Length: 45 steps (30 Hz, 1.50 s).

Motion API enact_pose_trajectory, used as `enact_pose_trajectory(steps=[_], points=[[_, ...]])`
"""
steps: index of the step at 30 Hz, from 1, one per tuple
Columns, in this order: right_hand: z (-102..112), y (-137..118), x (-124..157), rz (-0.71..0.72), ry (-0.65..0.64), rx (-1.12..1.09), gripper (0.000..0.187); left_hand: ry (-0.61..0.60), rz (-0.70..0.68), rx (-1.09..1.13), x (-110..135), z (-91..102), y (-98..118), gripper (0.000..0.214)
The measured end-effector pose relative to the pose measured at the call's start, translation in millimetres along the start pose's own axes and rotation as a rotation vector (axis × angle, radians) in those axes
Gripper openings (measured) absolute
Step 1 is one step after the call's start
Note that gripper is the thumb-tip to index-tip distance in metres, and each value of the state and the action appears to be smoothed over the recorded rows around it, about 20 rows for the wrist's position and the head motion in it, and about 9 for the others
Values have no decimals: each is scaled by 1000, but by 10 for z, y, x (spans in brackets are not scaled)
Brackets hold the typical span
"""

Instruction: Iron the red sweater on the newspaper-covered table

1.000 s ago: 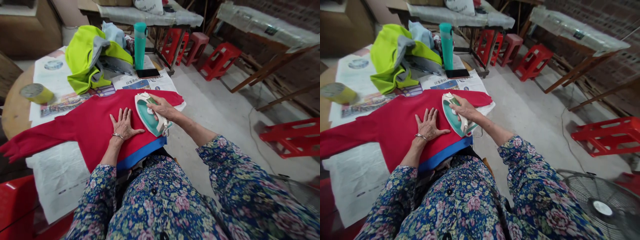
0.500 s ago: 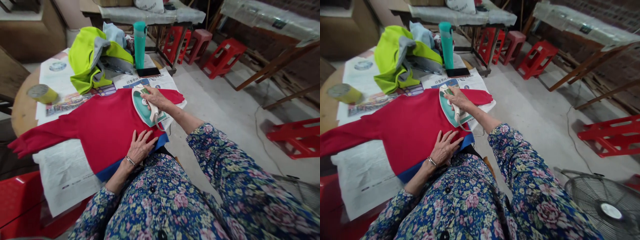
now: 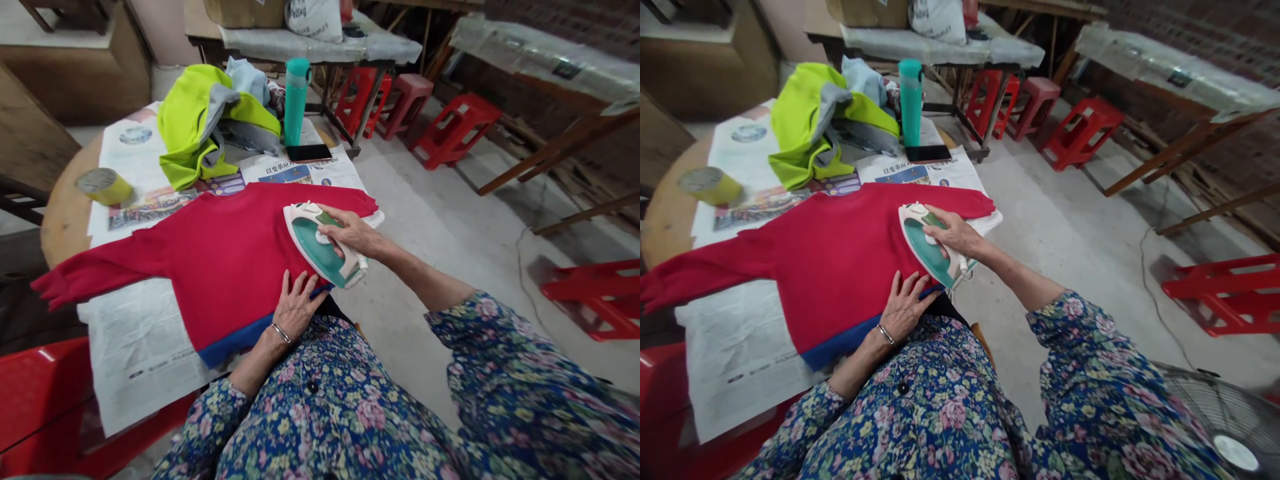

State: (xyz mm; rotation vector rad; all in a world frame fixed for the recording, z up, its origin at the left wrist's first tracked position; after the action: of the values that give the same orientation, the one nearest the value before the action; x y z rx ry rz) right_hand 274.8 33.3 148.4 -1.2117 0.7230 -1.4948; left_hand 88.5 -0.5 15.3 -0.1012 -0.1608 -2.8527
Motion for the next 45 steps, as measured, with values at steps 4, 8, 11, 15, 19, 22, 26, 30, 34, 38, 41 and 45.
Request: enact_pose_trajectory(steps=[4,8,11,15,19,22,26,30,34,38,41,45], points=[[34,73,70,-4,-9,38,66,17,-8,-18,2,-59,73,74],[146,93,-174,42,69,89,66,11,46,-10,-58,-111,146,78],[248,98,-431,28,129,94,67,9,84,5,-108,-149,180,76],[311,61,-586,32,129,75,66,50,96,12,-115,-169,151,76],[230,64,-369,21,79,61,71,64,91,6,-104,-200,109,65],[129,123,-57,39,23,57,73,71,86,14,-101,-227,103,57],[58,269,296,2,-51,42,76,89,78,28,-79,-243,105,52],[58,317,347,-17,-67,52,78,95,51,40,-38,-227,111,61],[81,206,47,-9,-47,77,74,104,39,28,8,-158,121,84],[151,34,-426,-31,8,81,71,44,48,-4,-1,-134,83,80],[216,-96,-771,-21,37,90,70,-11,15,-11,-40,-166,25,77],[268,-239,-1142,42,-28,113,68,-7,-7,23,-59,-214,-65,76]])
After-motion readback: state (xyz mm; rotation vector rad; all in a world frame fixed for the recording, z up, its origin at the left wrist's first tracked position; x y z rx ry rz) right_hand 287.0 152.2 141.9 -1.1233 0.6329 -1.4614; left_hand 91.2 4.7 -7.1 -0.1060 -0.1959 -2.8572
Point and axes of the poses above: each hand's wrist, its own x-axis away from the middle knuckle, its own z-axis out of the back of the hand, y = z × x, the point moved 5 cm from there along -x, towards the middle knuckle, and after that the axes turned 15 degrees about -y, right-handed, at the moved point
